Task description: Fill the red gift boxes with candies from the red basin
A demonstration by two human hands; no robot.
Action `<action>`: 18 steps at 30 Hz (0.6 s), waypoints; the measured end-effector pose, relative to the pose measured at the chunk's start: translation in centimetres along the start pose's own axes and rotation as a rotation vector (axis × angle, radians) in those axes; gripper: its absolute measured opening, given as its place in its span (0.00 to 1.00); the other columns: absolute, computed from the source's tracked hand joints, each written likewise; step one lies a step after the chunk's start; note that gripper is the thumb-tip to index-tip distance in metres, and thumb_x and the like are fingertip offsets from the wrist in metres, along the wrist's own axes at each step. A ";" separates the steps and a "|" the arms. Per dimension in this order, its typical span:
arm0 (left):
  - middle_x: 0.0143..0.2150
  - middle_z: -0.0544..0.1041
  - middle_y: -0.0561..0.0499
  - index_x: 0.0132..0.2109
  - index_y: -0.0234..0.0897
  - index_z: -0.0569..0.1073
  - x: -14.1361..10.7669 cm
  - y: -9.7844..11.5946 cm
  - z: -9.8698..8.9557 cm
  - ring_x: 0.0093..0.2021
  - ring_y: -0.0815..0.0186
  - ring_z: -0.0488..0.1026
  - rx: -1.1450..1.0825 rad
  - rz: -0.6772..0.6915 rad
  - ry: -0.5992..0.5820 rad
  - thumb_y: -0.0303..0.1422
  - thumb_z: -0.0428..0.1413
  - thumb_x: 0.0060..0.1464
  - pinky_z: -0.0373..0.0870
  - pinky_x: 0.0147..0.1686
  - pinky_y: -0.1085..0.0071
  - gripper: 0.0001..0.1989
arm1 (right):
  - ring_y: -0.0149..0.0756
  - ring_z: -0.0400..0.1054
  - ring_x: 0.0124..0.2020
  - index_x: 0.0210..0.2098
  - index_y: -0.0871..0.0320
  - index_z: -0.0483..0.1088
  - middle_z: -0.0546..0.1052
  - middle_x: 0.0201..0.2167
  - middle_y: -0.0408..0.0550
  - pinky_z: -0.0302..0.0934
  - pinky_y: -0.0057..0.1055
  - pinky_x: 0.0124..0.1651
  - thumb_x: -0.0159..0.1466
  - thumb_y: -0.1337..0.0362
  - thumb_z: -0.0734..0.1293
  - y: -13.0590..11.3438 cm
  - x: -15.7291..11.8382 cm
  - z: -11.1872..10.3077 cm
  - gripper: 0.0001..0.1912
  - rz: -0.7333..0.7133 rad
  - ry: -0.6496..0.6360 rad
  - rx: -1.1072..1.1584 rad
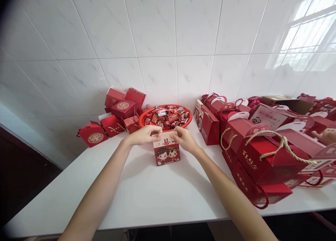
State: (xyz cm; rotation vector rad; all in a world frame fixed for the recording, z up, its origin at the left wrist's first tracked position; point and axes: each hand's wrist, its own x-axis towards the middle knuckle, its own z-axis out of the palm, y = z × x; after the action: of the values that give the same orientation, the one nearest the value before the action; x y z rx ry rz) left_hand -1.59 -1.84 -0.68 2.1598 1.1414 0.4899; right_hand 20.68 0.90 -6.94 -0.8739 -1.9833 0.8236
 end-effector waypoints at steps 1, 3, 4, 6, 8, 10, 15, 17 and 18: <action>0.30 0.68 0.55 0.30 0.38 0.64 0.0 0.2 0.0 0.35 0.65 0.65 -0.010 0.003 0.001 0.37 0.56 0.54 0.62 0.37 0.70 0.11 | 0.33 0.61 0.29 0.28 0.55 0.60 0.67 0.25 0.42 0.58 0.31 0.33 0.62 0.49 0.64 0.1 -0.2 0.3 0.17 -0.004 0.021 0.024; 0.30 0.67 0.55 0.30 0.38 0.64 0.0 0.3 0.1 0.34 0.66 0.65 -0.036 0.015 0.006 0.38 0.57 0.54 0.62 0.37 0.70 0.12 | 0.33 0.61 0.29 0.28 0.55 0.59 0.66 0.26 0.42 0.58 0.31 0.33 0.62 0.49 0.65 0.2 -0.5 0.6 0.17 -0.010 0.051 0.073; 0.30 0.67 0.55 0.30 0.37 0.65 -0.1 0.2 0.1 0.34 0.66 0.65 -0.060 0.026 0.004 0.39 0.58 0.54 0.62 0.38 0.70 0.13 | 0.33 0.61 0.29 0.28 0.55 0.59 0.67 0.26 0.42 0.59 0.31 0.34 0.62 0.49 0.65 0.2 -0.7 0.7 0.18 -0.013 0.064 0.089; 0.31 0.70 0.54 0.31 0.36 0.69 -0.2 -0.4 0.0 0.35 0.66 0.67 -0.135 0.047 -0.018 0.40 0.60 0.53 0.63 0.39 0.70 0.13 | 0.33 0.61 0.29 0.27 0.55 0.59 0.67 0.25 0.42 0.59 0.30 0.33 0.61 0.48 0.65 0.1 -1.0 0.8 0.19 -0.027 0.086 0.103; 0.36 0.75 0.51 0.37 0.35 0.75 -0.5 -1.8 0.0 0.39 0.63 0.71 -0.266 0.067 -0.052 0.42 0.63 0.53 0.65 0.42 0.69 0.14 | 0.32 0.61 0.28 0.26 0.55 0.61 0.67 0.24 0.41 0.58 0.30 0.32 0.62 0.49 0.65 -0.4 -1.5 0.8 0.19 -0.059 0.110 0.093; 0.44 0.80 0.45 0.47 0.36 0.78 -0.8 -3.7 0.1 0.46 0.59 0.74 -0.490 0.089 -0.064 0.45 0.64 0.53 0.67 0.46 0.66 0.20 | 0.32 0.60 0.27 0.26 0.56 0.63 0.68 0.23 0.41 0.58 0.29 0.32 0.64 0.52 0.65 -1.4 -2.4 0.6 0.17 -0.117 0.134 0.058; 0.49 0.82 0.39 0.53 0.37 0.78 -1.3 -8.0 0.3 0.49 0.55 0.78 -0.887 0.157 0.062 0.44 0.64 0.55 0.71 0.50 0.63 0.22 | 0.32 0.64 0.29 0.29 0.56 0.70 0.72 0.25 0.42 0.61 0.28 0.34 0.67 0.62 0.66 -6.8 -6.9 -1.9 0.11 -0.327 0.270 -0.096; 0.48 0.82 0.40 0.53 0.36 0.78 -1.5 -8.8 0.4 0.49 0.55 0.79 -0.919 0.138 0.071 0.40 0.64 0.56 0.71 0.50 0.62 0.20 | 0.31 0.65 0.28 0.32 0.56 0.72 0.73 0.25 0.42 0.62 0.28 0.33 0.68 0.62 0.67 -8.9 -9.6 -4.5 0.08 -0.363 0.382 -0.154; 0.49 0.82 0.39 0.53 0.36 0.78 -1.5 -9.0 0.4 0.48 0.55 0.79 -0.921 0.127 0.057 0.39 0.64 0.56 0.72 0.51 0.62 0.20 | 0.32 0.67 0.30 0.34 0.56 0.73 0.75 0.28 0.44 0.64 0.29 0.34 0.67 0.61 0.68 -9.6 -10.9 -6.1 0.07 -0.352 0.477 -0.169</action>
State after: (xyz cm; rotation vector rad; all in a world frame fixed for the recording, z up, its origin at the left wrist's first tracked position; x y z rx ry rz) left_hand -7.50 0.52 -7.21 1.4073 0.6042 0.9203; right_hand 27.97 -11.73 -0.94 -0.7047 -1.7208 0.2197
